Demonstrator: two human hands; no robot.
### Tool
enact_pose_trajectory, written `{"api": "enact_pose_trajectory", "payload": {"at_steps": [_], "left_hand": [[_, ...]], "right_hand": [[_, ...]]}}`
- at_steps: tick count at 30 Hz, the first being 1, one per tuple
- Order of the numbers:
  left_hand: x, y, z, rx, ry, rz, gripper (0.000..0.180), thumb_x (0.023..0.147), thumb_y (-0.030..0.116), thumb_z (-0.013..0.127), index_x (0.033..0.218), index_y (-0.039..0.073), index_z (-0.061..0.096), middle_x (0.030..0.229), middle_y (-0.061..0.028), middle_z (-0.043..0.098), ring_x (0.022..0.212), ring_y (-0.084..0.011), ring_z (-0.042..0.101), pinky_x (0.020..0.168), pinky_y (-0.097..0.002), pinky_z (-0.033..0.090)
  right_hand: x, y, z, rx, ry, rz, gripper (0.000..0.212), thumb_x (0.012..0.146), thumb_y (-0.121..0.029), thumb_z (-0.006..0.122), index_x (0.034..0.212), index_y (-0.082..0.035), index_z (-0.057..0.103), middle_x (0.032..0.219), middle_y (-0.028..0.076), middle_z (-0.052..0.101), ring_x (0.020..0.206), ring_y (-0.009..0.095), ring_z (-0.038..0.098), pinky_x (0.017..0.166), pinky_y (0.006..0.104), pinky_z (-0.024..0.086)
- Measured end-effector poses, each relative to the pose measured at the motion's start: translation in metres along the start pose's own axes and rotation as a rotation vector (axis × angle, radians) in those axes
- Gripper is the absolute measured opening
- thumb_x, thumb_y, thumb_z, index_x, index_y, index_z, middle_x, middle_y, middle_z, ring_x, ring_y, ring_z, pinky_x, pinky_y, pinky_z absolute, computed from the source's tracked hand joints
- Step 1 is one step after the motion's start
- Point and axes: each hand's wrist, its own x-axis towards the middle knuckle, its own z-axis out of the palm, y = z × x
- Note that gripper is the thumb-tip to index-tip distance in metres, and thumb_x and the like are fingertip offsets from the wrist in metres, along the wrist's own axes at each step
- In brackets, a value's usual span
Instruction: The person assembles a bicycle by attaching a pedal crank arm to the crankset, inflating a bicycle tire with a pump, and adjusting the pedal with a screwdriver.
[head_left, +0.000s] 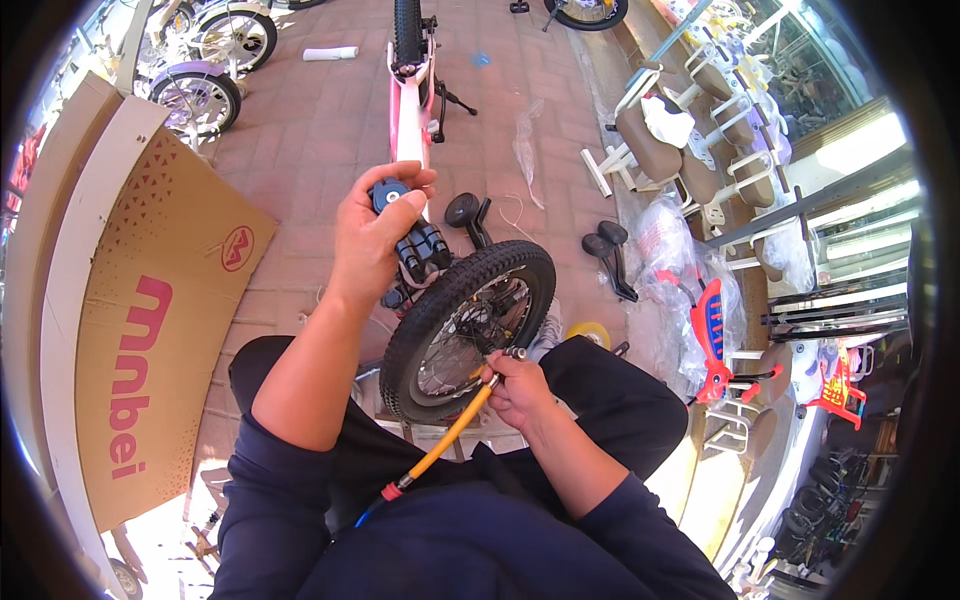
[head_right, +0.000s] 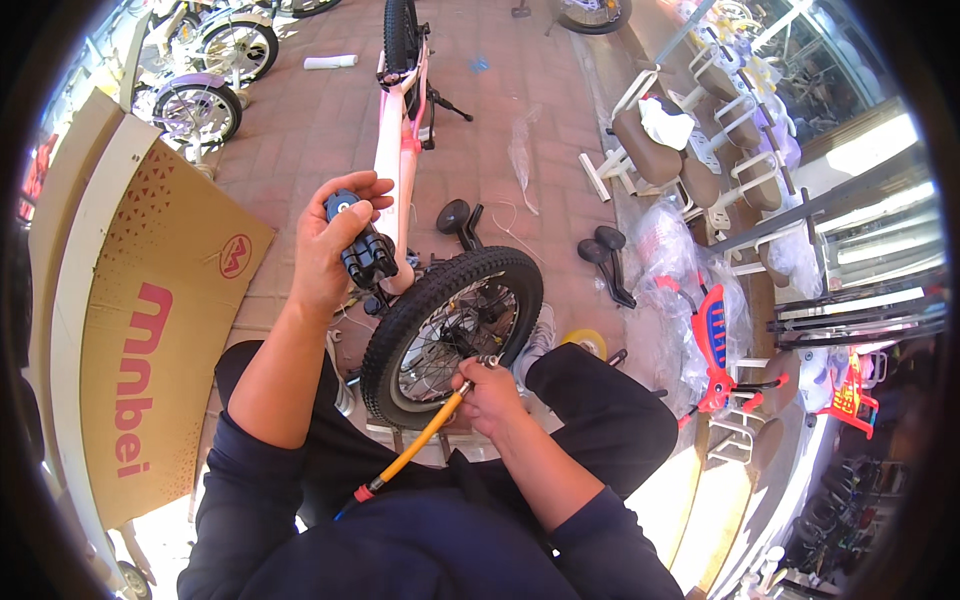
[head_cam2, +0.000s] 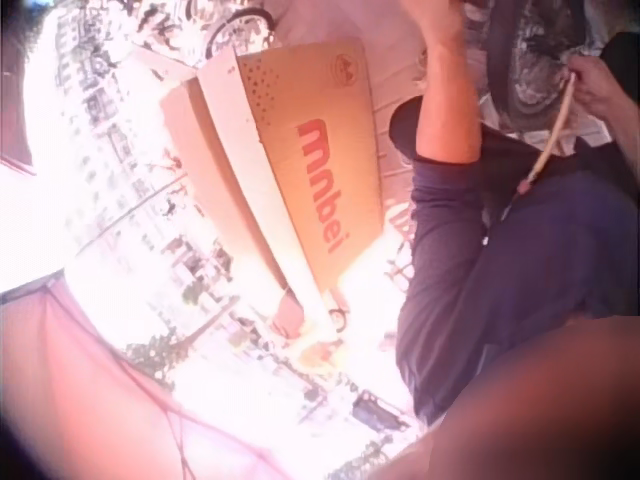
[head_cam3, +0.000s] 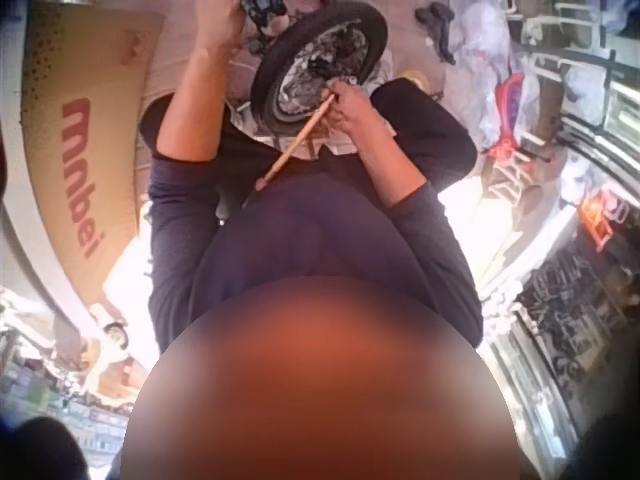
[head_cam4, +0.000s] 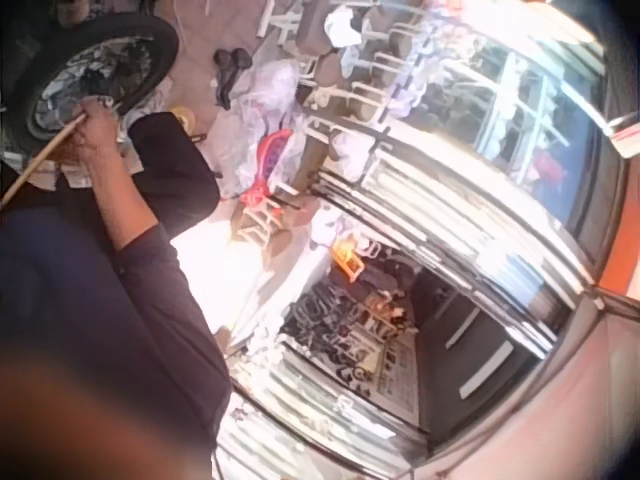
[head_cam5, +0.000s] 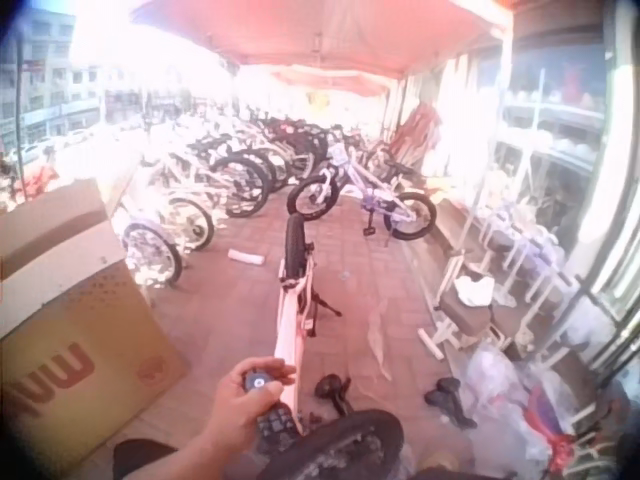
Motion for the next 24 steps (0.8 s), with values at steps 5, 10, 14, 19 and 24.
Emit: {"api": "enact_pose_trajectory", "payload": {"at_steps": [5, 10, 14, 19, 24], "left_hand": [[0.000, 0.002, -0.001, 0.001, -0.008, -0.058, 0.039, 0.091, 0.016, 0.063, 0.126, -0.001, 0.058, 0.120, -0.0148, 0.067, 0.112, -0.0209, 0.062, 0.099, -0.0348, 0.047], [0.002, 0.015, -0.004, 0.182, -0.040, -0.166, 0.037, 0.093, 0.024, 0.070, 0.118, 0.000, 0.056, 0.094, -0.0015, 0.061, 0.082, -0.0084, 0.058, 0.074, -0.0243, 0.049], [0.003, 0.014, -0.012, 0.215, -0.063, -0.166, 0.036, 0.093, 0.023, 0.069, 0.118, -0.001, 0.055, 0.093, -0.0032, 0.063, 0.082, -0.0091, 0.059, 0.074, -0.0244, 0.049], [0.000, 0.013, -0.001, 0.088, -0.053, -0.161, 0.039, 0.096, 0.023, 0.065, 0.124, 0.000, 0.053, 0.108, -0.0120, 0.068, 0.100, -0.0180, 0.062, 0.088, -0.0316, 0.050], [-0.001, 0.003, -0.003, 0.069, -0.047, -0.147, 0.041, 0.096, 0.027, 0.063, 0.127, 0.001, 0.053, 0.113, -0.0144, 0.068, 0.109, -0.0218, 0.063, 0.095, -0.0351, 0.050]], "right_hand": [[-0.075, 0.035, 0.120, -0.299, -0.582, -0.133, 0.017, 0.098, -0.013, 0.060, 0.110, -0.004, 0.051, 0.083, 0.011, 0.067, 0.056, 0.010, 0.054, 0.049, 0.0234, 0.043], [-0.061, 0.067, 0.122, -1.356, -0.721, -0.978, 0.036, 0.085, -0.026, 0.074, 0.112, -0.003, 0.063, 0.114, 0.014, 0.067, 0.103, 0.030, 0.066, 0.087, 0.0388, 0.054], [-0.018, -0.021, 0.098, -1.665, 0.064, -1.173, 0.040, 0.082, -0.025, 0.075, 0.110, -0.003, 0.057, 0.122, 0.015, 0.058, 0.084, 0.038, 0.070, 0.071, 0.0488, 0.056], [0.046, -0.101, 0.084, -2.262, -0.070, -1.069, 0.045, 0.087, -0.017, 0.063, 0.131, -0.011, 0.054, 0.121, 0.017, 0.058, 0.087, 0.035, 0.071, 0.071, 0.0473, 0.057], [0.034, -0.107, 0.093, -2.580, -0.328, -0.991, 0.031, 0.088, -0.017, 0.061, 0.118, -0.014, 0.062, 0.106, 0.014, 0.064, 0.086, 0.033, 0.071, 0.070, 0.0456, 0.057]]}}
